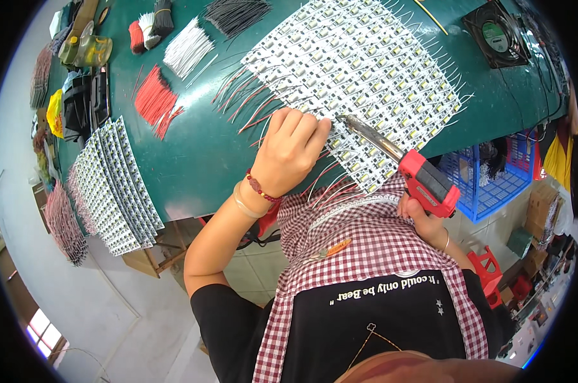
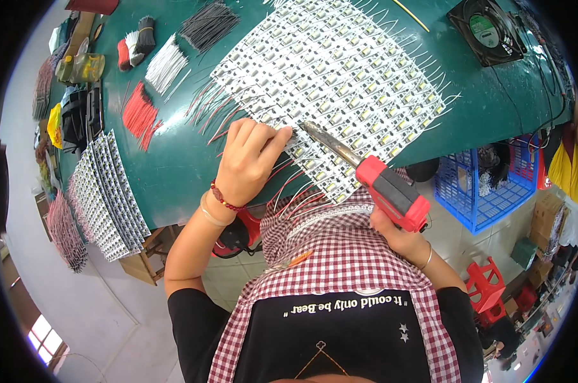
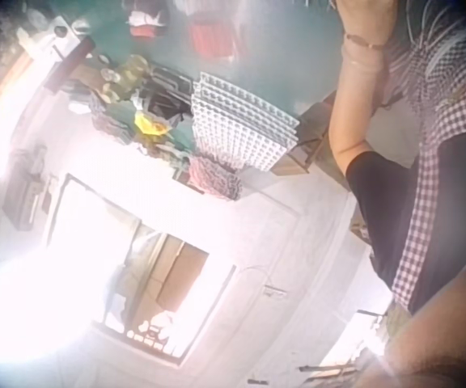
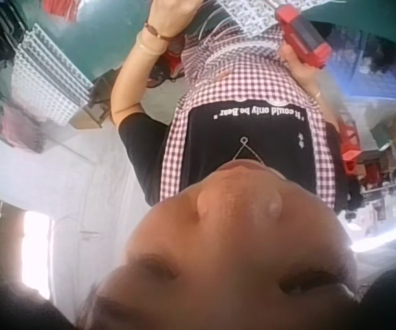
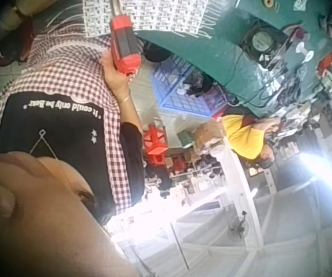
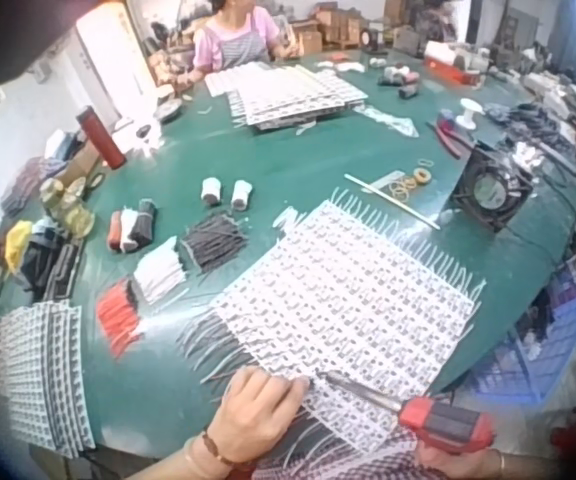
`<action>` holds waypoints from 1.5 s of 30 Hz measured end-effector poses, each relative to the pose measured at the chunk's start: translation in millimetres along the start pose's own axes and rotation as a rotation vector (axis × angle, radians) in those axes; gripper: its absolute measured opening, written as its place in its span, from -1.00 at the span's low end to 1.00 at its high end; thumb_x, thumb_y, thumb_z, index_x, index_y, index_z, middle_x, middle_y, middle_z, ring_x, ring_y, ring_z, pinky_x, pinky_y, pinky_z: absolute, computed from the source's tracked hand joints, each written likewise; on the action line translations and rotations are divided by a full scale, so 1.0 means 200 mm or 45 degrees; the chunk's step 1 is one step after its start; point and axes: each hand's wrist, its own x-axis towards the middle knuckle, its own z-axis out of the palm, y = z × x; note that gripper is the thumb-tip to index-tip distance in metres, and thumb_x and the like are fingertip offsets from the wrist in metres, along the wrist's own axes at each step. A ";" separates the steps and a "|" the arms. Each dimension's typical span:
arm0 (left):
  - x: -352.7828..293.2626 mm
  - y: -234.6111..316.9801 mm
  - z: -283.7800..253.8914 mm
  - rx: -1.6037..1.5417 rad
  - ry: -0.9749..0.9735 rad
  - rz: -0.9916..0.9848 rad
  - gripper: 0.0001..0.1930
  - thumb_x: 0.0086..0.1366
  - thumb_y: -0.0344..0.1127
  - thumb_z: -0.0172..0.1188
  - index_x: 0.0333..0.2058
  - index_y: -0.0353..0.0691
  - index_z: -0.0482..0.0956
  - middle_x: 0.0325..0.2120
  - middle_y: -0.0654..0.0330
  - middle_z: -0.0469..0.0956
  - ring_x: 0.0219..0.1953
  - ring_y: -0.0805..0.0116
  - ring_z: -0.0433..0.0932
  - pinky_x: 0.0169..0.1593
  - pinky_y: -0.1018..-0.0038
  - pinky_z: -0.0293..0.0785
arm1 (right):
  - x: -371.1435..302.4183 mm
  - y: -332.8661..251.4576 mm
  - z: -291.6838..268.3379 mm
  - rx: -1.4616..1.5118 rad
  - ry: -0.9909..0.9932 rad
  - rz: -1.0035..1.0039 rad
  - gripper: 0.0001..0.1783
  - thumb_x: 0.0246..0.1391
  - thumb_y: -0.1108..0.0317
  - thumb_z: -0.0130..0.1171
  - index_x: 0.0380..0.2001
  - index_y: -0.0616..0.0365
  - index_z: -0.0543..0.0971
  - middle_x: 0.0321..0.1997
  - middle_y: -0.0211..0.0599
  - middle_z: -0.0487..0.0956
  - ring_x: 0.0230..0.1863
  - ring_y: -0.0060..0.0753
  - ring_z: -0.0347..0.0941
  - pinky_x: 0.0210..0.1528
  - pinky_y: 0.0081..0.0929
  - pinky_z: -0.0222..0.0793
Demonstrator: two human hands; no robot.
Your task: The person uses a soldering iron to attach small wires to a large LED panel. They pick up individual wires from bundles on the table and solder them to specific points on the panel, working methodically across the surface.
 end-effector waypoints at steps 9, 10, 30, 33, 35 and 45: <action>0.01 0.00 0.01 -0.021 0.004 0.010 -0.75 0.03 -0.48 0.17 -0.25 -0.32 0.59 -0.47 0.22 0.35 -0.38 0.28 0.39 -0.14 0.35 0.35 | -0.03 0.09 -0.05 0.015 -0.058 0.075 -0.84 0.20 0.43 0.12 -0.17 0.25 0.51 -0.34 -0.38 0.52 -0.30 -0.52 0.45 -0.22 -0.47 0.40; 0.01 0.00 0.01 -0.022 0.002 0.009 -0.75 0.03 -0.48 0.17 -0.25 -0.32 0.59 -0.47 0.22 0.35 -0.38 0.28 0.39 -0.14 0.35 0.35 | -0.03 0.08 -0.05 0.023 -0.057 0.064 -0.84 0.20 0.43 0.12 -0.18 0.25 0.51 -0.34 -0.37 0.52 -0.30 -0.52 0.45 -0.23 -0.47 0.40; 0.00 0.00 0.02 0.000 0.004 -0.004 -0.76 0.04 -0.48 0.18 -0.25 -0.30 0.59 -0.47 0.22 0.34 -0.37 0.28 0.40 -0.12 0.34 0.34 | -0.05 0.12 -0.05 -0.105 -0.060 0.032 -0.77 0.19 0.43 0.13 -0.09 0.26 0.51 -0.27 -0.31 0.56 -0.19 -0.46 0.47 -0.14 -0.43 0.41; 0.01 0.00 0.01 0.002 0.000 -0.007 -0.76 0.04 -0.48 0.18 -0.26 -0.30 0.59 -0.47 0.22 0.34 -0.37 0.27 0.40 -0.12 0.34 0.34 | -0.02 0.06 -0.02 -0.125 0.009 -0.086 -0.67 0.30 0.20 0.00 -0.43 0.26 0.40 -0.53 -0.32 0.39 -0.45 -0.46 0.36 -0.34 -0.48 0.35; 0.01 0.00 0.01 0.008 -0.012 -0.009 -0.76 0.04 -0.48 0.18 -0.26 -0.30 0.59 -0.47 0.22 0.34 -0.36 0.27 0.40 -0.11 0.34 0.34 | -0.02 0.03 -0.01 -0.055 0.008 -0.034 -0.64 0.29 0.15 0.02 -0.43 0.25 0.40 -0.53 -0.32 0.39 -0.46 -0.45 0.35 -0.33 -0.45 0.36; 0.01 0.00 0.02 0.083 -0.016 0.014 -0.76 0.03 -0.48 0.19 -0.26 -0.31 0.59 -0.47 0.22 0.35 -0.36 0.27 0.41 -0.10 0.32 0.35 | -0.04 0.02 -0.04 0.032 -0.023 -0.048 -0.49 0.28 0.03 0.02 -0.05 0.35 0.39 -0.51 -0.33 0.41 -0.46 -0.46 0.34 -0.27 -0.39 0.40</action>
